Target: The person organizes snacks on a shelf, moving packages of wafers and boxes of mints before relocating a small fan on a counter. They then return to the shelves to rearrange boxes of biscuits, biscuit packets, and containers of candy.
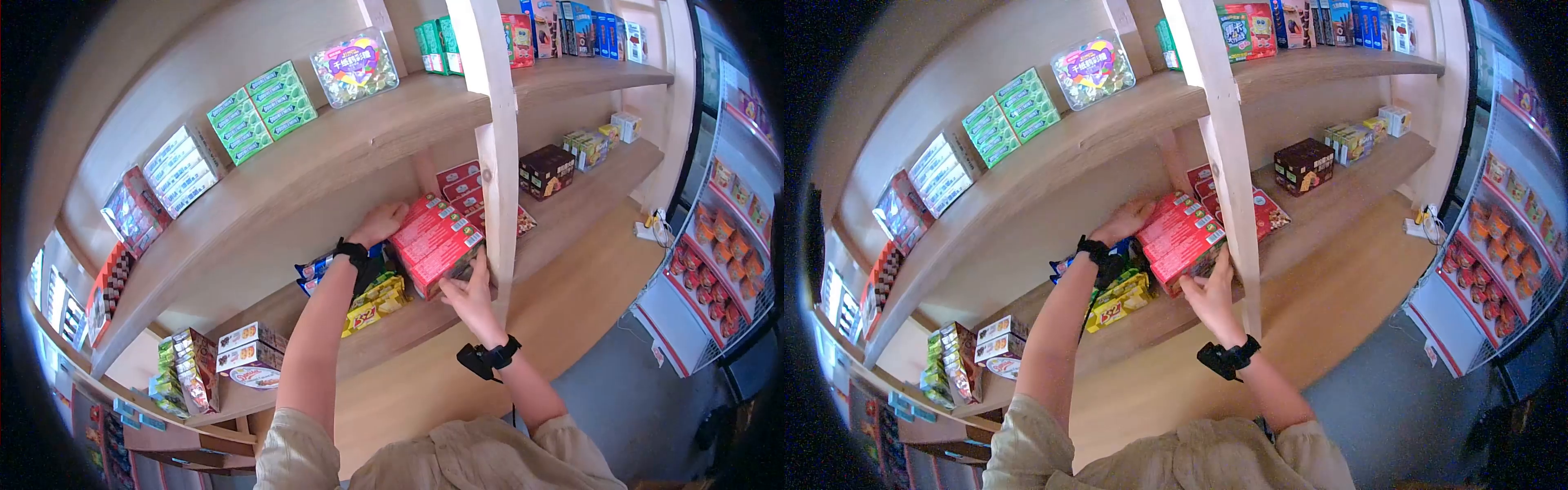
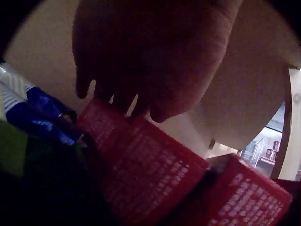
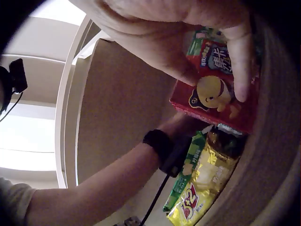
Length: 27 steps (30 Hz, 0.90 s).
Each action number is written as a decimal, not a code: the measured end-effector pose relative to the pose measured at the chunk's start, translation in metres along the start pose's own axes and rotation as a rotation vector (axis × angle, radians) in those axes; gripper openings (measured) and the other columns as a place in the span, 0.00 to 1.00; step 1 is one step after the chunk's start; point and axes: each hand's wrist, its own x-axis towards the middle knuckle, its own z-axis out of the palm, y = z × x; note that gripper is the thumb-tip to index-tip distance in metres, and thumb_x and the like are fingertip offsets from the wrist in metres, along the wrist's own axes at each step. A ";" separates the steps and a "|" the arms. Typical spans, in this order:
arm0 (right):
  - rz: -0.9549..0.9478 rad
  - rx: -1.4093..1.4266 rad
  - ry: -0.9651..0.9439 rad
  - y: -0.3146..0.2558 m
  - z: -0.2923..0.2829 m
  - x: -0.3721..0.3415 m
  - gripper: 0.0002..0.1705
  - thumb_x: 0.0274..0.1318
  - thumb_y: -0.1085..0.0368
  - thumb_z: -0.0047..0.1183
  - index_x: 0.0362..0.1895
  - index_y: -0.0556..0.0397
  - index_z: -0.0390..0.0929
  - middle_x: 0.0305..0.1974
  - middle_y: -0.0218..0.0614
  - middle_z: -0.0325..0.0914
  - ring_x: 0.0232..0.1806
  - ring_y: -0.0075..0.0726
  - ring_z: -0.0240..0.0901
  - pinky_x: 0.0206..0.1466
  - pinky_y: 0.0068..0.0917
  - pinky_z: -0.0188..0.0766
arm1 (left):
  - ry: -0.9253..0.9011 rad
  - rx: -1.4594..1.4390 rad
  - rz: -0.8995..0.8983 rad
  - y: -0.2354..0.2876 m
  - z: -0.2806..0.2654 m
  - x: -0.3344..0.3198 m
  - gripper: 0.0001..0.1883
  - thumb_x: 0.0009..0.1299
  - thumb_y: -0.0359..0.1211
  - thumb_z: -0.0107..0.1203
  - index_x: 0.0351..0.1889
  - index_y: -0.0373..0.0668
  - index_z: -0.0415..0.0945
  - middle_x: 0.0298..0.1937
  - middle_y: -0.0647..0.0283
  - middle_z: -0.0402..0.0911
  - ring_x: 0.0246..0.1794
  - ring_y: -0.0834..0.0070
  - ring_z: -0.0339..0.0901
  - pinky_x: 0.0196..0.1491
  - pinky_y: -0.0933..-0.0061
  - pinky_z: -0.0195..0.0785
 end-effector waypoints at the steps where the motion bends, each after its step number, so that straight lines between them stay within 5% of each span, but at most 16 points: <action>1: -0.016 -0.024 0.008 0.002 0.002 0.000 0.55 0.49 0.69 0.58 0.70 0.61 0.29 0.63 0.62 0.44 0.54 0.48 0.70 0.49 0.31 0.76 | -0.003 0.002 -0.001 0.002 -0.005 -0.001 0.24 0.73 0.49 0.36 0.54 0.42 0.73 0.54 0.49 0.75 0.57 0.51 0.69 0.61 0.57 0.59; 9: -0.016 -0.120 -0.011 -0.003 0.011 0.007 0.58 0.48 0.68 0.62 0.71 0.55 0.30 0.65 0.60 0.41 0.60 0.50 0.62 0.54 0.34 0.75 | 0.039 0.004 0.106 -0.019 -0.039 -0.028 0.37 0.64 0.56 0.52 0.64 0.41 0.63 0.64 0.45 0.65 0.65 0.52 0.61 0.67 0.59 0.51; 19: -0.146 -0.150 -0.004 0.007 0.014 0.029 0.57 0.45 0.75 0.61 0.71 0.56 0.33 0.67 0.62 0.38 0.65 0.49 0.54 0.54 0.30 0.75 | 0.215 0.200 -0.044 0.012 -0.026 -0.187 0.47 0.51 0.54 0.67 0.66 0.42 0.60 0.67 0.42 0.58 0.69 0.47 0.52 0.69 0.49 0.44; 23: -0.224 -0.200 0.047 0.005 0.017 0.025 0.52 0.47 0.75 0.59 0.71 0.57 0.38 0.67 0.56 0.43 0.50 0.41 0.70 0.45 0.25 0.75 | 0.168 0.253 -0.117 -0.002 -0.014 -0.206 0.51 0.48 0.54 0.68 0.68 0.44 0.57 0.67 0.44 0.57 0.70 0.47 0.51 0.70 0.47 0.41; 27: -0.263 -0.214 0.165 -0.016 0.023 -0.002 0.45 0.48 0.77 0.57 0.69 0.54 0.47 0.59 0.45 0.56 0.41 0.30 0.71 0.37 0.23 0.73 | 0.205 0.281 -0.123 -0.007 -0.011 -0.208 0.50 0.48 0.52 0.68 0.67 0.46 0.57 0.67 0.44 0.58 0.69 0.47 0.52 0.69 0.47 0.43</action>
